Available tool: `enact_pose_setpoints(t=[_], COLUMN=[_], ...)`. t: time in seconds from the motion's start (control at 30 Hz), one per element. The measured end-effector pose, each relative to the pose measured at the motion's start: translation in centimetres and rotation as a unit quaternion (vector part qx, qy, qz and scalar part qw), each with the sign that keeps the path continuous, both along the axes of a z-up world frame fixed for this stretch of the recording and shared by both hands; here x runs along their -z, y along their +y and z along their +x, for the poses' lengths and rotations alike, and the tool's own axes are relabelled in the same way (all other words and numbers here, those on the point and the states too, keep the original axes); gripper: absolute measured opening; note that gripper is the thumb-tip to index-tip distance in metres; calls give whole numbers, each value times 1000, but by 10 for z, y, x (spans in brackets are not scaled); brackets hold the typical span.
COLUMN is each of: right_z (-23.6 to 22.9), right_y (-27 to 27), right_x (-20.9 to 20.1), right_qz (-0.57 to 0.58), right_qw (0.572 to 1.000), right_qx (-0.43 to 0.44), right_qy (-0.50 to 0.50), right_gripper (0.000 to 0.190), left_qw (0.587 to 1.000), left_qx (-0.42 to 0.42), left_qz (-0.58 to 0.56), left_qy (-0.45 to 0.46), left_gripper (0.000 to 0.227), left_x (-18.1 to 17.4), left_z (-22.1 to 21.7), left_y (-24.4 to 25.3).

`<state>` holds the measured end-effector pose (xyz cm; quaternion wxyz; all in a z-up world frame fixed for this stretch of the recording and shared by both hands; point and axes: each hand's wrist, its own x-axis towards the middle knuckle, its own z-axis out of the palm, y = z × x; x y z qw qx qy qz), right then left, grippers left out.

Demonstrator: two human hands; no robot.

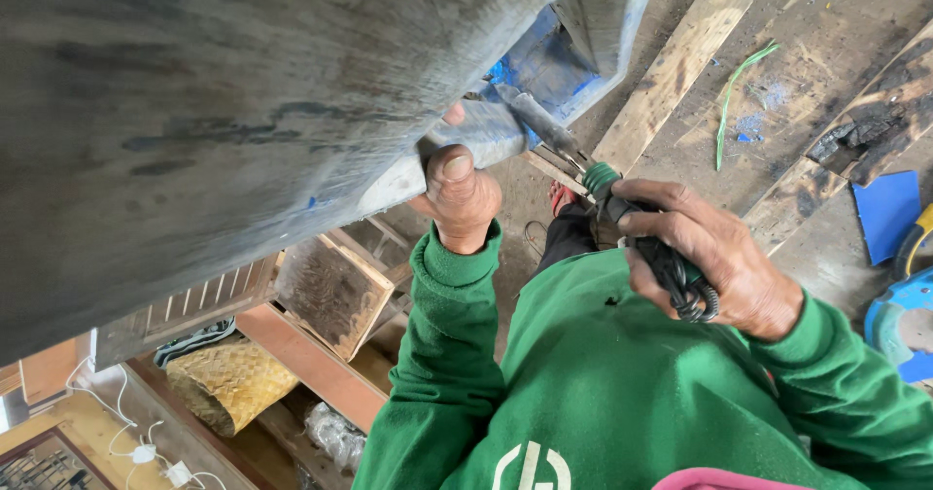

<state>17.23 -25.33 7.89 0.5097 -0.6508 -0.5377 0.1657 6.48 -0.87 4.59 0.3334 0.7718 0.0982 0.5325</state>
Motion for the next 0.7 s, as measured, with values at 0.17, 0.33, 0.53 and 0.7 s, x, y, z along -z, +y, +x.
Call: enact_pose_setpoints(t=[0.17, 0.33, 0.53, 0.7], right_z=[-19, -28, -38, -39], right_y=[1, 0, 14, 22], right_x=[-7, -11, 1, 3], right_qz=[-8, 25, 55, 45], right_qw=[999, 996, 992, 996], right_qx=[37, 90, 115, 83], right_qy=[13, 9, -18, -3], right_gripper=[45, 44, 43, 45], left_qw=[1000, 996, 1000, 996], left_qx=[-1, 24, 5, -13], left_qz=[-7, -83, 0, 81], left_qy=[1, -19, 16, 33], left_gripper=[22, 28, 22, 15], left_x=[4, 0, 9, 13], left_z=[-3, -1, -8, -11], left_y=[1, -3, 6, 14])
